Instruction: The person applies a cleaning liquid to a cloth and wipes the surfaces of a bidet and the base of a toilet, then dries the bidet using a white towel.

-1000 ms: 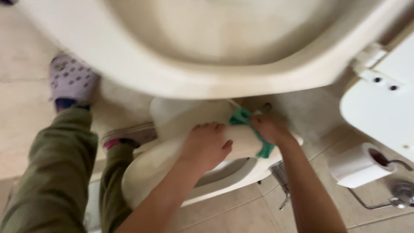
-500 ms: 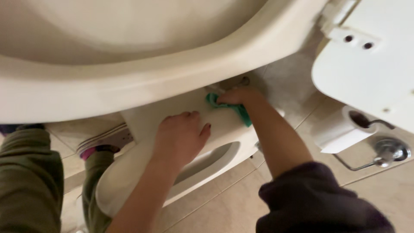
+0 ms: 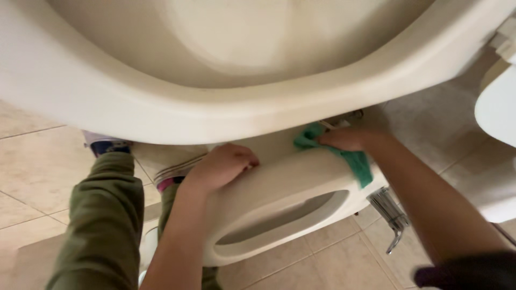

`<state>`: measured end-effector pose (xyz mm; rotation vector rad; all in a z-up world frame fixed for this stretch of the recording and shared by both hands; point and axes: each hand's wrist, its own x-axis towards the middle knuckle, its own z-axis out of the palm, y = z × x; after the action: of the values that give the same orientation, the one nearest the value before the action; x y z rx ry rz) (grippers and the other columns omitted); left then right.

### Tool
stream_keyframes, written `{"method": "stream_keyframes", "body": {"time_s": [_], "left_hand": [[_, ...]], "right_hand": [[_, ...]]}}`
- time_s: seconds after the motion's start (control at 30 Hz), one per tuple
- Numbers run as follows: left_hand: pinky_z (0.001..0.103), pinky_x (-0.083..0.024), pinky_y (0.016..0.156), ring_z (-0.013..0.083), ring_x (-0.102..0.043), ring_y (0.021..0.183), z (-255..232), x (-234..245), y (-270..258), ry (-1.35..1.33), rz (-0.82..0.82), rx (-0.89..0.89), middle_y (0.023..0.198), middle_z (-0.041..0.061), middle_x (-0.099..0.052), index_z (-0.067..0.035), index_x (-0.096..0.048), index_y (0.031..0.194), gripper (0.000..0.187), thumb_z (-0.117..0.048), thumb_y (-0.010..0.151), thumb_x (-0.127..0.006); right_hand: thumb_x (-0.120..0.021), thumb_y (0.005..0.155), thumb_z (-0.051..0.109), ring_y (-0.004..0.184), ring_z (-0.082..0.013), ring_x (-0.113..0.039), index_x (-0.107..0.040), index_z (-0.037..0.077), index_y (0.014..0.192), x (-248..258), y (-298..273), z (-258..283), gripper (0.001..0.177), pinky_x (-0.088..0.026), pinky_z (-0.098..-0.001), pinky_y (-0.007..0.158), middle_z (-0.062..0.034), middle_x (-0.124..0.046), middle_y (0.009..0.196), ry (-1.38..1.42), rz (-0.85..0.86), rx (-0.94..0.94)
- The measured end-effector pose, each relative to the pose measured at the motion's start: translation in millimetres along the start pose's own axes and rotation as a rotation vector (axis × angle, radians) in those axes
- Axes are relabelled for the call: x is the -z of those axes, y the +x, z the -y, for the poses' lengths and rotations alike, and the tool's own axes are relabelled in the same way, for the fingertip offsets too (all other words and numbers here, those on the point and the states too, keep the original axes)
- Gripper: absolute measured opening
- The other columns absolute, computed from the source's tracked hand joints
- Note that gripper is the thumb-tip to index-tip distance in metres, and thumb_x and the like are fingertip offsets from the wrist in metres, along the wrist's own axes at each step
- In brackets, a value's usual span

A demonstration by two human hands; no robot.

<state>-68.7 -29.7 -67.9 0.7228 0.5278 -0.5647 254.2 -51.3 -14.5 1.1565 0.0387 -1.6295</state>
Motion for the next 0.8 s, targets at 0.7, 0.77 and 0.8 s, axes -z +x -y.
{"method": "stream_keyframes", "body": {"time_s": [0.7, 0.77, 0.8], "left_hand": [[0.035, -0.036, 0.116, 0.0241, -0.055, 0.135, 74, -23, -24, -0.486, 0.095, 0.275, 0.151, 0.003, -0.059, -0.021, -0.063, 0.141, 0.062, -0.044, 0.094, -0.033], [0.035, -0.034, 0.116, 0.0227, -0.051, 0.137, 81, -28, -20, -0.559, 0.013, 0.328, 0.151, 0.004, -0.057, -0.018, -0.062, 0.142, 0.06, -0.042, 0.096, -0.033], [0.035, -0.032, 0.117, 0.0211, -0.047, 0.14, 86, -32, -18, -0.632, -0.062, 0.387, 0.151, 0.005, -0.056, -0.015, -0.061, 0.143, 0.059, -0.039, 0.098, -0.032]], "right_hand": [[-0.046, 0.086, 0.077, 0.159, -0.0338, -0.013, -0.055, 0.024, 0.151, -32, 45, 51, 0.084, -0.015, -0.0456, 0.128, -0.008, -0.03, 0.169, -0.453, -0.065, 0.037], [-0.041, 0.09, 0.073, 0.151, -0.0351, -0.027, -0.057, 0.022, 0.148, -52, 42, 86, 0.079, -0.023, -0.0453, 0.124, -0.0104, -0.039, 0.163, -0.433, -0.012, 0.139], [-0.036, 0.093, 0.069, 0.142, -0.0359, -0.042, -0.059, 0.021, 0.145, -65, 37, 100, 0.075, -0.031, -0.0448, 0.119, -0.0124, -0.048, 0.157, -0.406, 0.049, 0.242]]}}
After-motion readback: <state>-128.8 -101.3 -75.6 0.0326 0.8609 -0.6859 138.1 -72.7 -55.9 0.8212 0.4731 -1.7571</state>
